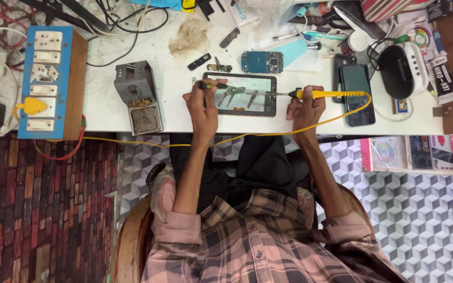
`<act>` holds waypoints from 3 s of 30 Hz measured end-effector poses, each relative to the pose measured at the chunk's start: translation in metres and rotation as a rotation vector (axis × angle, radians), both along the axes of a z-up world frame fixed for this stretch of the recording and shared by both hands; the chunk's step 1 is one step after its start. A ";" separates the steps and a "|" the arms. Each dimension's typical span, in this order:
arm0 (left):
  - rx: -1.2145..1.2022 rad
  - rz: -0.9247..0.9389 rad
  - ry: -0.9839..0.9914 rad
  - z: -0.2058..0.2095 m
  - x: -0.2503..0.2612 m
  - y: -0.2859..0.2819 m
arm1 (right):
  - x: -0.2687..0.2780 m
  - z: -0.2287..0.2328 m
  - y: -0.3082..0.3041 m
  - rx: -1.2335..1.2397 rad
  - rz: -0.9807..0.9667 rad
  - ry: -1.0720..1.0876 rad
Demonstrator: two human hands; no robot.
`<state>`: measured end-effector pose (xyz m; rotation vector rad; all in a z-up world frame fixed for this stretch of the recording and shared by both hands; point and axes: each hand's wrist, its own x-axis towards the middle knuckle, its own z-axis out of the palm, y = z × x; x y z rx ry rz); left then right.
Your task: The person uses a soldering iron and tweezers to work on a small circuit board placed on a tablet screen. They repeatedly apply heat and adjust components on the board throughout the clip.
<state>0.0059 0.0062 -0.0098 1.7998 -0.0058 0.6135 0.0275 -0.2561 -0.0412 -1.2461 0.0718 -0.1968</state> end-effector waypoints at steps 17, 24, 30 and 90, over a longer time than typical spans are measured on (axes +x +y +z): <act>-0.119 -0.086 -0.013 0.002 0.009 0.005 | 0.003 -0.003 0.007 -0.008 0.058 -0.058; -0.195 -0.123 0.063 0.010 0.005 0.004 | 0.000 0.001 0.005 -0.013 0.060 -0.040; -0.315 -0.129 0.122 0.005 0.006 0.004 | 0.001 0.002 0.006 -0.044 0.080 -0.011; -0.165 -0.164 0.012 -0.015 0.012 0.003 | 0.002 -0.005 0.004 0.048 -0.047 0.030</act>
